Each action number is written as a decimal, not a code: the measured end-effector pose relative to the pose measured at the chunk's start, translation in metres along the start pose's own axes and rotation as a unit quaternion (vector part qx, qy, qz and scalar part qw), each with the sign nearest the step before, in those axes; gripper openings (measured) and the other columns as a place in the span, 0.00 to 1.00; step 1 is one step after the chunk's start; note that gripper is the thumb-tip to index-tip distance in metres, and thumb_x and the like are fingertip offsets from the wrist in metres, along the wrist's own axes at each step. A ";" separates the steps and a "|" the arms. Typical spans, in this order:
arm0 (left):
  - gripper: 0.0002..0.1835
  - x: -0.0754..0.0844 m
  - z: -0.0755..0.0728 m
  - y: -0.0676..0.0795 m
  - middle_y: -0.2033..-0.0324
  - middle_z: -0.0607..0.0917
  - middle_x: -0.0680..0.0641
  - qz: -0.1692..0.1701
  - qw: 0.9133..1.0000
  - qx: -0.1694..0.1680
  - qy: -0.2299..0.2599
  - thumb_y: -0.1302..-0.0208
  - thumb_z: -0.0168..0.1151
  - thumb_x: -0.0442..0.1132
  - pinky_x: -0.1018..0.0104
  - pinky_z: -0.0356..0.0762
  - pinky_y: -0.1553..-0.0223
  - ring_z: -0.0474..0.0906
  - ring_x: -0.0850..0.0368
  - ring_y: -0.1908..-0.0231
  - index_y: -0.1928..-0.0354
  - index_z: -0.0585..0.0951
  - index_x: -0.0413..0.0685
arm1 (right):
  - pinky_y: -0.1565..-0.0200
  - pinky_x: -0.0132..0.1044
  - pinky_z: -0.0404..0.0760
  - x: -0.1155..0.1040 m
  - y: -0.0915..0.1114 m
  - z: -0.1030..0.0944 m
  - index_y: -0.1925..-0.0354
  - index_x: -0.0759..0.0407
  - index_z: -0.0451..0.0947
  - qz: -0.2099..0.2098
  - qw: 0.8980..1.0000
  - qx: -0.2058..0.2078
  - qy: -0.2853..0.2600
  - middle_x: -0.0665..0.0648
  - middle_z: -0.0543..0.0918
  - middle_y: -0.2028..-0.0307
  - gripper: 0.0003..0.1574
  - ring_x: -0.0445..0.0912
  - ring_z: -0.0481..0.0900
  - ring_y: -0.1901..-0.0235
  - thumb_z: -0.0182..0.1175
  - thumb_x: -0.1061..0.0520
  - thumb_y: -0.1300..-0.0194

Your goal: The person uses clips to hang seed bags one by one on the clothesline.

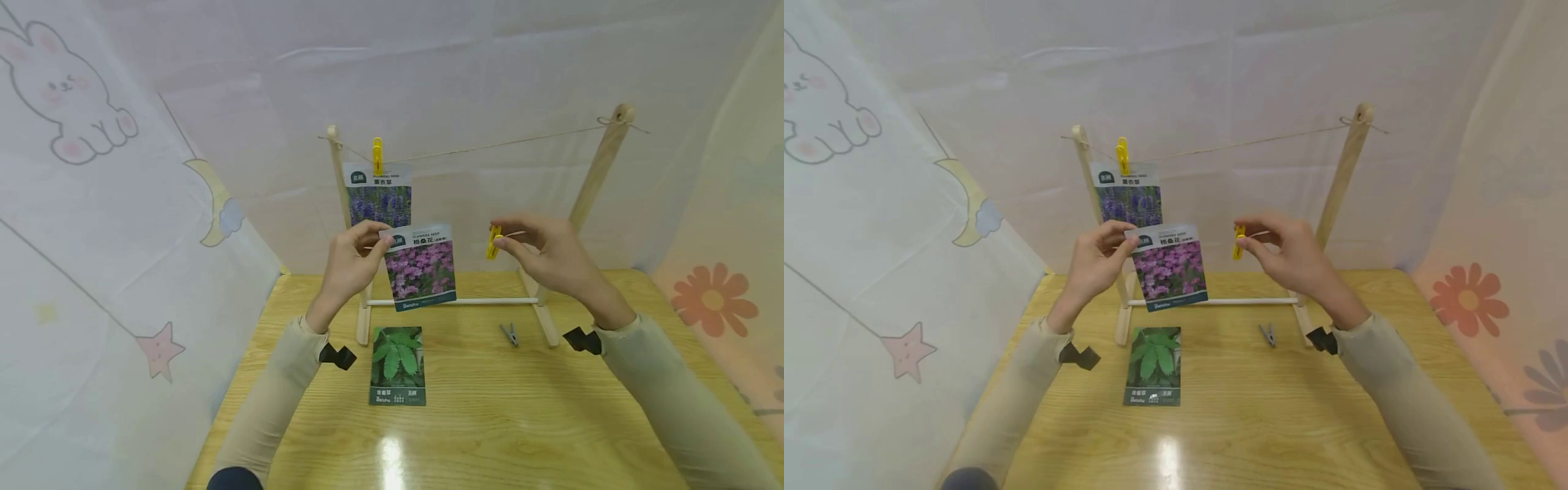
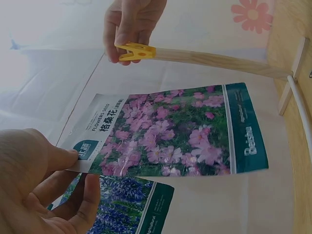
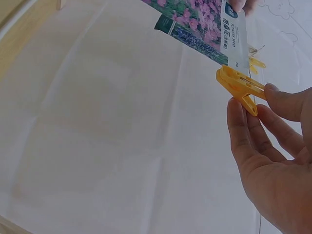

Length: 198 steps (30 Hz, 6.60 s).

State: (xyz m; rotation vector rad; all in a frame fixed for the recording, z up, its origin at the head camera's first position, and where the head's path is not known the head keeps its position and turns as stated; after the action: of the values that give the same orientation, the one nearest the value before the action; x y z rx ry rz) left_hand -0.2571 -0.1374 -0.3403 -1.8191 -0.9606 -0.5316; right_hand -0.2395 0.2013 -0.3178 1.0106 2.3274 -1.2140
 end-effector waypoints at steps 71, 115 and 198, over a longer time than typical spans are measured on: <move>0.13 0.040 0.031 -0.085 0.56 0.93 0.41 0.021 0.999 0.012 -0.022 0.20 0.62 0.35 0.61 0.87 0.56 0.89 0.52 0.63 0.41 0.85 0.39 | 0.53 0.23 0.83 -0.044 -0.114 -0.040 0.56 0.65 0.89 -0.023 0.994 0.095 0.043 0.58 0.91 0.59 0.05 0.31 0.86 0.62 0.69 0.66 0.28; 0.14 0.047 0.048 -0.094 0.54 0.93 0.40 -0.003 0.999 0.033 -0.024 0.19 0.60 0.36 0.61 0.87 0.59 0.89 0.52 0.62 0.38 0.85 0.40 | 0.61 0.27 0.78 -0.032 -0.150 -0.040 0.58 0.64 0.90 0.003 0.992 0.112 0.049 0.55 0.92 0.61 0.05 0.34 0.85 0.67 0.69 0.63 0.26; 0.13 0.038 0.034 -0.088 0.50 0.91 0.41 0.028 0.998 0.052 -0.028 0.21 0.63 0.35 0.64 0.90 0.52 0.91 0.50 0.54 0.41 0.86 0.41 | 0.45 0.34 0.84 -0.030 -0.140 -0.029 0.41 0.61 0.83 0.054 0.997 -0.017 0.060 0.60 0.89 0.45 0.19 0.51 0.88 0.46 0.67 0.53 0.24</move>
State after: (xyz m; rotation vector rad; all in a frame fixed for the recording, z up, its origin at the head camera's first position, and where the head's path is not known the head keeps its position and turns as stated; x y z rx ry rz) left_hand -0.3071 -0.0735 -0.2796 -1.7684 -0.9549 -0.3914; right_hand -0.3179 0.1573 -0.2031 1.2105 2.3406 -1.0974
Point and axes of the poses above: each hand's wrist, its own y-axis away from the middle knuckle, its own z-axis out of the palm, x = y × z, the point moved 1 cm from there along -y, towards the middle knuckle
